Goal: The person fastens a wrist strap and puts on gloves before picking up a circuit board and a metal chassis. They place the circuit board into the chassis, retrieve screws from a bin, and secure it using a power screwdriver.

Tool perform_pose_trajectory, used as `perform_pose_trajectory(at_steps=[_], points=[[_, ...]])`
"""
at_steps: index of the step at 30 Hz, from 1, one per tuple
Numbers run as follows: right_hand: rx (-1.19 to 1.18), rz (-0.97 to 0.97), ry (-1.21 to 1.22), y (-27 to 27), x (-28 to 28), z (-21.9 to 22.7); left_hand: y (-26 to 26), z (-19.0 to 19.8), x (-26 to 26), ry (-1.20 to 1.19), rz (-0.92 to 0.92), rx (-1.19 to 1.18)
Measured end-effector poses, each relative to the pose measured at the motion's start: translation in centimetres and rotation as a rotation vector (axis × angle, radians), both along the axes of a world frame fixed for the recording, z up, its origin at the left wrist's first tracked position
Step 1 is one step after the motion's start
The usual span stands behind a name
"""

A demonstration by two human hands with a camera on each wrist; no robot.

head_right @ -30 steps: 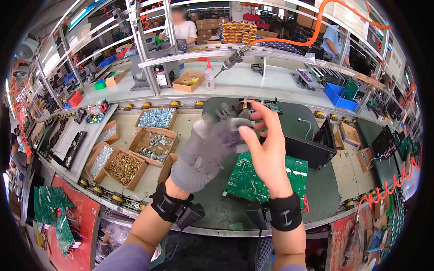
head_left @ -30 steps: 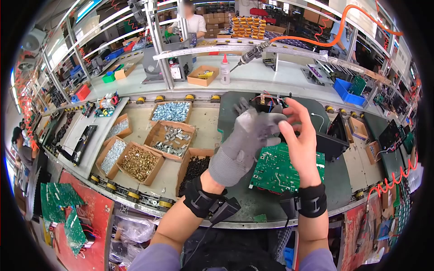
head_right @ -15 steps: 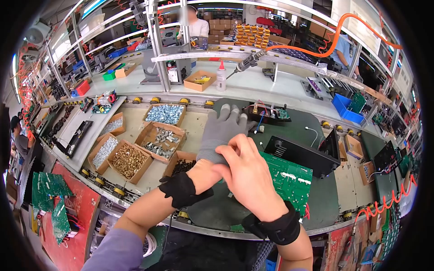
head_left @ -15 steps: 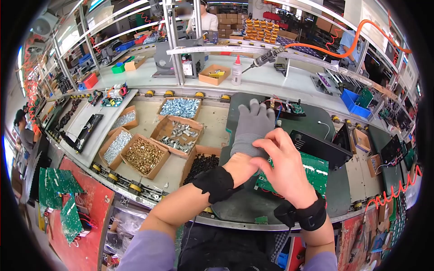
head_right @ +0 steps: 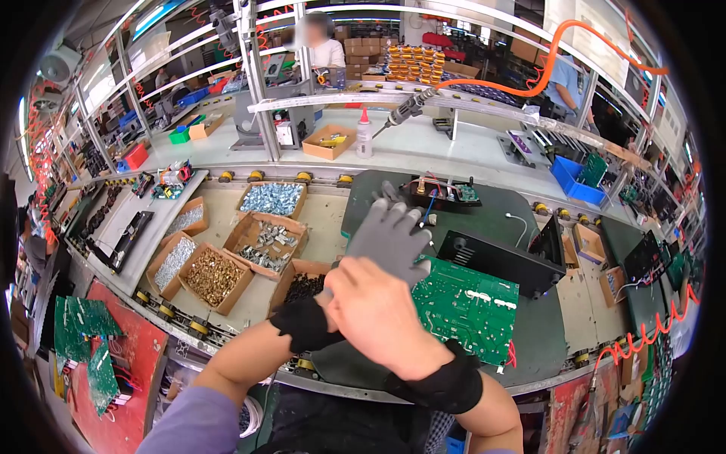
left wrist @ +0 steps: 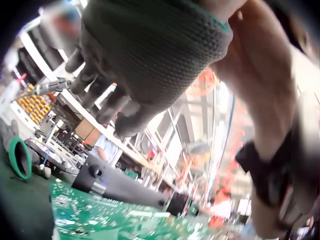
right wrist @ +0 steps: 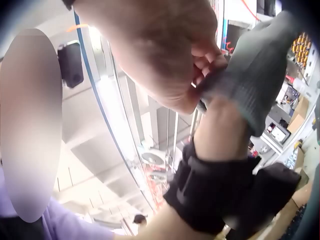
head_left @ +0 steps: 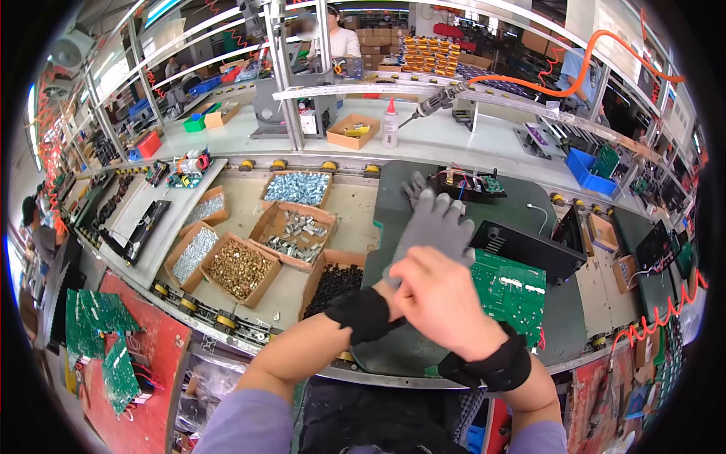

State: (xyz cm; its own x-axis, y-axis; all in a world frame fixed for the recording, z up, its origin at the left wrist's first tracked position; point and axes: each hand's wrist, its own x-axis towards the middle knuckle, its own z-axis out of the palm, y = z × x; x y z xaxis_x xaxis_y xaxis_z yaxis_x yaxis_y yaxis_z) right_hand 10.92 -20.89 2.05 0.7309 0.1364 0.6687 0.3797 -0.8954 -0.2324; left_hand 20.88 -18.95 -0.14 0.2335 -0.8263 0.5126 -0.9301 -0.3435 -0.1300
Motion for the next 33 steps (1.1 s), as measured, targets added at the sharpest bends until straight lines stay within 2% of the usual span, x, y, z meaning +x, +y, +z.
perform_pose_trajectory(at_steps=[1,2,3,4,5,6,8,9,10,11,14,17,19,22,26,28,31,32,33], points=[[0.076,0.004,-0.063,-0.8,0.0,0.8,0.6,-0.1,0.6,0.308,-0.135,-0.101],[0.231,-0.026,-0.098,-2.2,-0.4,2.0,2.3,0.0,1.2,0.639,-0.501,-0.474],[0.387,-0.057,-0.137,-3.9,-0.9,3.0,3.5,0.4,1.8,1.165,-0.399,-0.339],[0.505,-0.139,-0.170,-6.2,-0.8,2.9,4.6,1.3,1.8,1.408,-0.668,-0.520],[0.622,-0.218,-0.200,-7.9,-0.4,2.1,5.2,1.9,1.7,1.644,-0.942,-0.710],[0.697,-0.186,-0.115,-8.5,0.1,1.1,5.2,2.6,1.2,1.646,-0.944,-0.699],[0.955,-0.025,0.154,-8.5,0.9,-0.5,5.1,3.8,0.8,1.917,-1.229,-0.765],[1.055,0.073,0.244,-8.4,1.2,-0.8,5.0,3.9,0.7,1.915,-1.231,-0.755],[1.138,0.095,0.232,-8.5,1.6,-1.3,4.9,3.8,0.4,1.963,-1.242,-0.734],[1.140,0.096,0.231,-8.7,1.5,-1.3,5.0,3.7,0.2,2.012,-1.250,-0.715],[1.201,0.001,0.074,-8.4,1.2,-1.4,5.6,3.3,0.4,1.934,-1.216,-0.783],[1.210,0.043,0.124,-7.7,1.2,-2.1,5.6,3.1,0.6,1.879,-1.137,-0.851],[1.191,0.051,0.153,-7.6,1.1,-2.0,5.1,2.4,1.2,1.829,-1.240,-0.837],[1.188,0.013,0.116,-7.5,1.0,-1.5,4.6,2.5,0.6,1.930,-1.259,-0.825],[1.177,0.038,0.134,-8.2,0.6,-1.6,4.4,2.8,0.1,1.884,-1.304,-0.841],[1.167,0.036,0.156,-8.1,0.6,-1.9,4.3,2.8,0.5,1.772,-1.159,-0.880],[1.159,0.028,0.171,-8.2,0.6,-1.7,4.2,2.3,0.3,1.673,-1.095,-0.816],[1.160,0.021,0.168,-8.2,0.6,-1.6,4.0,2.4,0.1,1.673,-1.091,-0.816],[1.162,0.022,0.170,-8.3,0.6,-1.5,3.9,2.5,-0.1,1.821,-1.206,-0.751]])
